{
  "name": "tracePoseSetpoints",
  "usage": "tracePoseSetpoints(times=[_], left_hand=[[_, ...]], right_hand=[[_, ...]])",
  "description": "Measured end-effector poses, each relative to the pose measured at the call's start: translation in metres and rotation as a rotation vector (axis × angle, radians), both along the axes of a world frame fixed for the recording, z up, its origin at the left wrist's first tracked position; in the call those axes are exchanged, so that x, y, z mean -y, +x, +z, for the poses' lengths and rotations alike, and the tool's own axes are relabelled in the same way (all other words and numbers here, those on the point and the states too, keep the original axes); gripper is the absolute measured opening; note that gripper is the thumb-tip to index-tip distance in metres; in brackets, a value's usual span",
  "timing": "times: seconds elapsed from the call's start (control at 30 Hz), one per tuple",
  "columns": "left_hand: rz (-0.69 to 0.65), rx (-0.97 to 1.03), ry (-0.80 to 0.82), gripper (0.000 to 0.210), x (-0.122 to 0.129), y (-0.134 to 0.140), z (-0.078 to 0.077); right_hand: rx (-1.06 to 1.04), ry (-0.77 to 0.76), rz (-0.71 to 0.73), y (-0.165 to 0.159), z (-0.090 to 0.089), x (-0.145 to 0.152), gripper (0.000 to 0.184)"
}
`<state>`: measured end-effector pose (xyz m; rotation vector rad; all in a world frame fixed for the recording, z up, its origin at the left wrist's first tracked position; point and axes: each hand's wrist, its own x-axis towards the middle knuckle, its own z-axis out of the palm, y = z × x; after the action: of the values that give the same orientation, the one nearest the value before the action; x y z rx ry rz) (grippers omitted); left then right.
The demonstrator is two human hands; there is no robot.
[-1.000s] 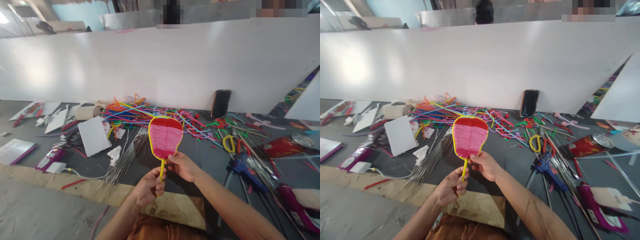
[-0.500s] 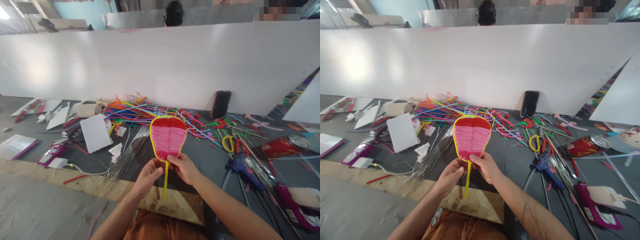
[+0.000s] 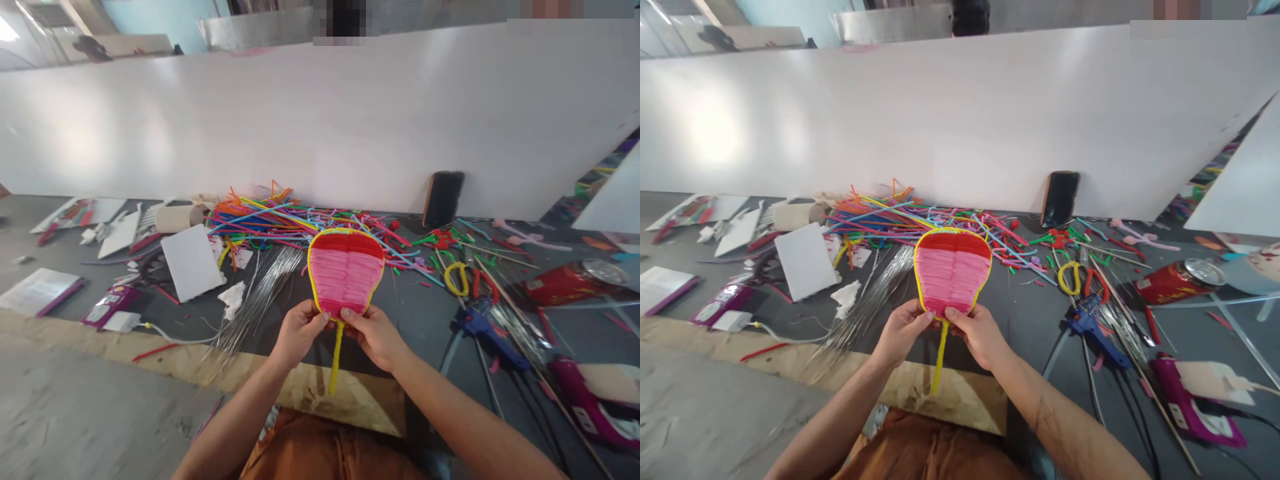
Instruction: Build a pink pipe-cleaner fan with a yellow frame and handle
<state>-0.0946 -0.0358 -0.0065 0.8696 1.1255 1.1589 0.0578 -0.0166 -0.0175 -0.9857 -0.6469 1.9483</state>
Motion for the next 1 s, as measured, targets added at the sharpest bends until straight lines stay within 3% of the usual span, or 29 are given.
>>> tracePoseSetpoints(times=[0.27, 0.7, 1.0], left_hand=[[-0.042, 0.049, -0.007, 0.033, -0.003, -0.002, 0.002], [0.045, -0.045, -0.027, 0.033, -0.006, 0.002, 0.003], [0.066, 0.106, -0.128, 0.033, -0.008, -0.002, -0.002]], right_hand=[[-0.003, -0.026, -0.048, 0.003, -0.001, 0.001, 0.027], [-0.025, -0.031, -0.07, 0.001, -0.005, 0.004, 0.025], [-0.107, -0.001, 0.056, 0.011, -0.005, 0.007, 0.031]])
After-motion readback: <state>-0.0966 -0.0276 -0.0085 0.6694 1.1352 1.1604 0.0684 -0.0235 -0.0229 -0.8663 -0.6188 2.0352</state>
